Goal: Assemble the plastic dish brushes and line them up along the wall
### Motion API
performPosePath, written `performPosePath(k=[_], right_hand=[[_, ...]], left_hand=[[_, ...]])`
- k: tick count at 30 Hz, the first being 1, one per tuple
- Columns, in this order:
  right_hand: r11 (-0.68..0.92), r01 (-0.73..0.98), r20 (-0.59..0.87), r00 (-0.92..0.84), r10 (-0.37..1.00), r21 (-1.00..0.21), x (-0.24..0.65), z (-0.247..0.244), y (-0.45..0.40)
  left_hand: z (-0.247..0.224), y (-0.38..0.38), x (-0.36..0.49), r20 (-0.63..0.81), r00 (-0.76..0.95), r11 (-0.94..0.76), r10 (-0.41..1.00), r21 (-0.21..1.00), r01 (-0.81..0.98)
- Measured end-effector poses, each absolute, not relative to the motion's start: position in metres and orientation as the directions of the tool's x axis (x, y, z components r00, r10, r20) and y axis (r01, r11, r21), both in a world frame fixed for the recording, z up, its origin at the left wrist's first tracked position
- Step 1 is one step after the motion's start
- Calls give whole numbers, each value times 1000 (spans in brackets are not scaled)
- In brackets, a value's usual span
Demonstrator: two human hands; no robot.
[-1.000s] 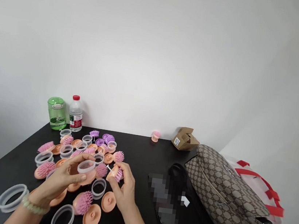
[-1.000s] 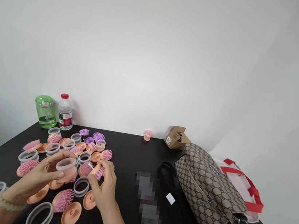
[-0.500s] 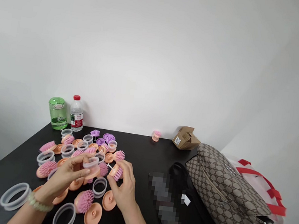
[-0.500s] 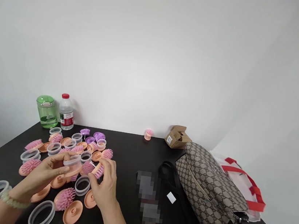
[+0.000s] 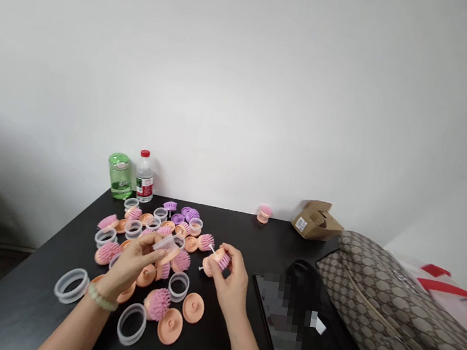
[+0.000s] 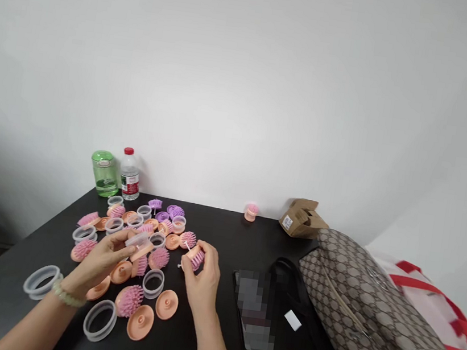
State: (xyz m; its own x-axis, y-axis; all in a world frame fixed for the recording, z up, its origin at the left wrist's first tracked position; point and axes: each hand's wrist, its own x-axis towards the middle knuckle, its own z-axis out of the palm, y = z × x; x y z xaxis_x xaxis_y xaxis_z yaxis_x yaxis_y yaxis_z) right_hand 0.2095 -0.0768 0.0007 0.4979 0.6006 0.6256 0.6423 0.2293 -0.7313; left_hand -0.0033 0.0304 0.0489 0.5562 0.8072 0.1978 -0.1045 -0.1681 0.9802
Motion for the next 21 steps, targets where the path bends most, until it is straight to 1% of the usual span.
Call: performPosePath(k=[4,6,8,10,12,16,18,19,21], right_hand=[[172,700,624,463,630,-693,212,-1,-76],[153,718,596,416,687,-678,211,3,-77],[148,723,527,332,782,-675,210,10,-81],[139,711,417,232,879,-689,210,17,-86],[122,678,303,155,940,-725,214,24,-92],[28,586,103,94,990,-810,227,27,-100],[-21,558,33,87,996,-830,233,24,-101],[-37,559,22,98,995,-828,234,22,-101],[-46,591,50,145,988,-805,236,16,-99]], left_hand=[[47,32,-3,205,540,-162,816,979,-127],[48,31,-2,199,538,-147,819,979,-138],[48,31,-2,190,539,-133,821,981,-144],[47,31,-3,191,543,-135,818,981,-141],[45,32,-4,202,541,-145,816,978,-147],[41,34,-5,224,513,-144,829,971,-190],[41,33,-4,236,503,-144,831,966,-215],[41,33,-4,238,503,-141,831,964,-224],[43,31,-3,228,511,-124,828,965,-230]])
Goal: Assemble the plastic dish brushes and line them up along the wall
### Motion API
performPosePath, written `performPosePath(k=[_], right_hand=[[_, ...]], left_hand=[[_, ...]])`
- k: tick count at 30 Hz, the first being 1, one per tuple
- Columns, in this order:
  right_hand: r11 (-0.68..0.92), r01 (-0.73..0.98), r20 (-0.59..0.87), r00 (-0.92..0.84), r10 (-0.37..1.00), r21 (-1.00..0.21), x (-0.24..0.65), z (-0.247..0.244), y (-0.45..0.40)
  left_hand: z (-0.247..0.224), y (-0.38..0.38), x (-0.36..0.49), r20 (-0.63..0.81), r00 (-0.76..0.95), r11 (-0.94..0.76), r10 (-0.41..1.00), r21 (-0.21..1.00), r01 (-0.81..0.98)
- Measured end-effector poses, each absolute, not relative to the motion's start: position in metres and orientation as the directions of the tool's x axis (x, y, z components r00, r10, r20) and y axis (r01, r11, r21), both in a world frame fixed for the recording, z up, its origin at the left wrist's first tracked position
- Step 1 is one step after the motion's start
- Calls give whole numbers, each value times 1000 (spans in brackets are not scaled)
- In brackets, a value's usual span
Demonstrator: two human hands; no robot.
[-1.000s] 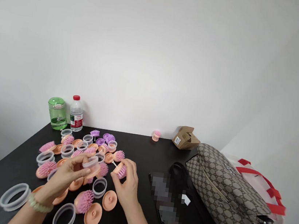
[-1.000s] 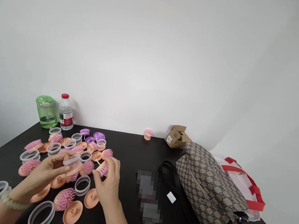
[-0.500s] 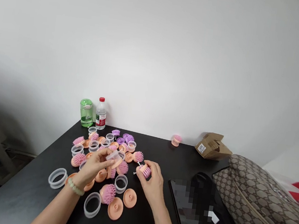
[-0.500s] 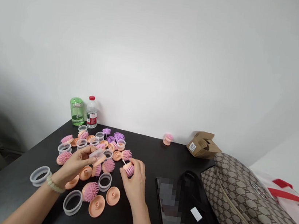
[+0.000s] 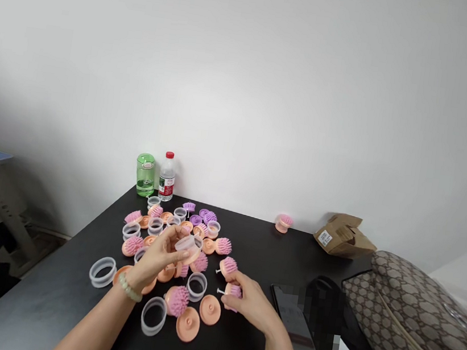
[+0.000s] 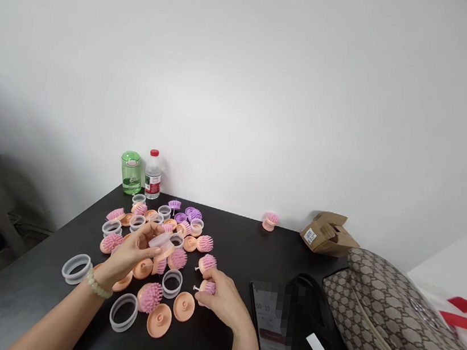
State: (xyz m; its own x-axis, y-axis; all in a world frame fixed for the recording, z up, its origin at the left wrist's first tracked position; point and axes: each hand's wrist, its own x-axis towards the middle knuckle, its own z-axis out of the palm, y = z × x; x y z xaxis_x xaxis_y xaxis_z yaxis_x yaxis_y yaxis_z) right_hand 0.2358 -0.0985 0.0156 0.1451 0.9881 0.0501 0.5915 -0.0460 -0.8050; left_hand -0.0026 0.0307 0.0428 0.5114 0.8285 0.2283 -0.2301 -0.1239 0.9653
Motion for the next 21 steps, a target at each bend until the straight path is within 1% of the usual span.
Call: performPosePath(k=[3,7,10,15,21], right_hand=[[-9,640,156,201,967,-768,234,2,-91],[54,662,258,214,942,-748,229,-19,-76],[46,677,282,242,929,-735,226,-26,-66],[58,690,304,241,922,-722,231,-17,-65],[81,693,343,249,906,-717,235,-11,-75]], left_hand=[[46,27,-1,209,535,-97,819,968,-230],[48,25,1,191,545,-89,816,974,-209],[49,23,1,173,542,-93,822,981,-171],[47,25,1,158,535,-79,830,983,-168],[40,31,1,191,553,-105,811,977,-183]])
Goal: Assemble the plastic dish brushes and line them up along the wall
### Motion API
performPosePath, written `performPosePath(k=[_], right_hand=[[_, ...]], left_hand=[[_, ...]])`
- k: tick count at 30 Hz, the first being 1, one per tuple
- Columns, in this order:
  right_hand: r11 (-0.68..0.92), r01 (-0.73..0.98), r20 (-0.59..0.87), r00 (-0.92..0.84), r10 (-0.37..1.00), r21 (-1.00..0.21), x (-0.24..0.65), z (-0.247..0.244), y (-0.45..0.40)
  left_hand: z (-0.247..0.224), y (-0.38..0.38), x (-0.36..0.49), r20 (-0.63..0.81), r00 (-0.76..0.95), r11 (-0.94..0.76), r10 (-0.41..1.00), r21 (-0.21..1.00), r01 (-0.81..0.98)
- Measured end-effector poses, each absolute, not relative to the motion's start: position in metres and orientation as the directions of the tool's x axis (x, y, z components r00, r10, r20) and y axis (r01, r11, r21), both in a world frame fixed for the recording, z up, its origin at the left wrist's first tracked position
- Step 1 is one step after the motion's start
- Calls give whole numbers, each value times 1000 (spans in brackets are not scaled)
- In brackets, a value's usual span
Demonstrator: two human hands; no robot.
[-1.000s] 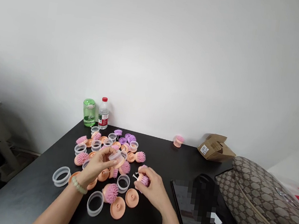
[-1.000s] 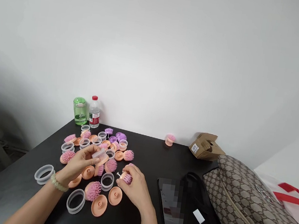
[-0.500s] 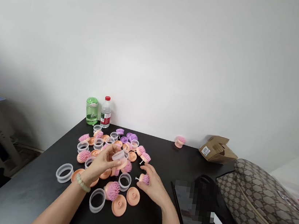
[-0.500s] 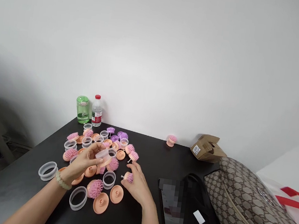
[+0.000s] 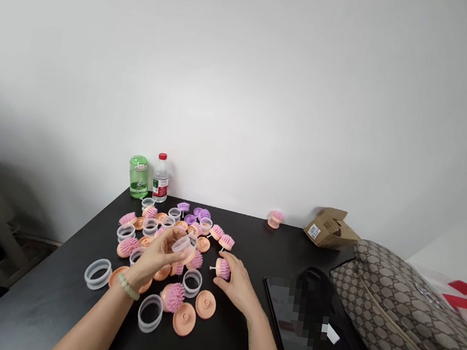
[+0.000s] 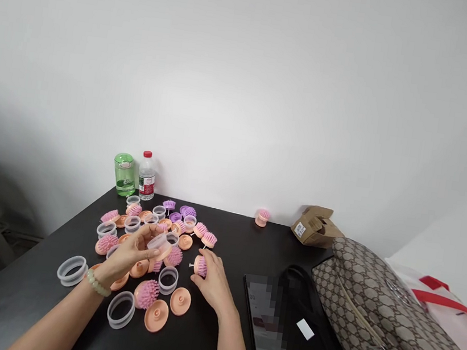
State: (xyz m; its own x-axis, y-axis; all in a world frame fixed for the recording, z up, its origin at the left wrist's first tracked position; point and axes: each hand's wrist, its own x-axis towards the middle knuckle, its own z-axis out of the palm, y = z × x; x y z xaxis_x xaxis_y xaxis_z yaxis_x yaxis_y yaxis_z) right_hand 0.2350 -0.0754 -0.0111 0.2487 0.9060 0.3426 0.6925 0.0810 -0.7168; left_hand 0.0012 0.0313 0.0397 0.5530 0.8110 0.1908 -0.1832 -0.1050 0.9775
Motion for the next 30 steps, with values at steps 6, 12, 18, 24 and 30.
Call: performPosePath(k=[6,12,18,24,30], right_hand=[[241,609,500,300,813,-756,222,-6,-74],[384,403,457,101,884,-831,187,-1,-76],[344,333,396,99,913,-878,177,3,-77],[427,394,499,100,861,-814,173,6,-77],[605,662,805,-4,593,-442,169,16,-82]], left_hand=[[35,31,0,235,657,-158,716,972,-176],[37,23,3,350,711,-397,609,911,-108],[43,18,3,396,684,-580,613,813,48],[42,23,1,344,689,-582,638,801,139],[40,21,7,206,668,-402,715,903,152]])
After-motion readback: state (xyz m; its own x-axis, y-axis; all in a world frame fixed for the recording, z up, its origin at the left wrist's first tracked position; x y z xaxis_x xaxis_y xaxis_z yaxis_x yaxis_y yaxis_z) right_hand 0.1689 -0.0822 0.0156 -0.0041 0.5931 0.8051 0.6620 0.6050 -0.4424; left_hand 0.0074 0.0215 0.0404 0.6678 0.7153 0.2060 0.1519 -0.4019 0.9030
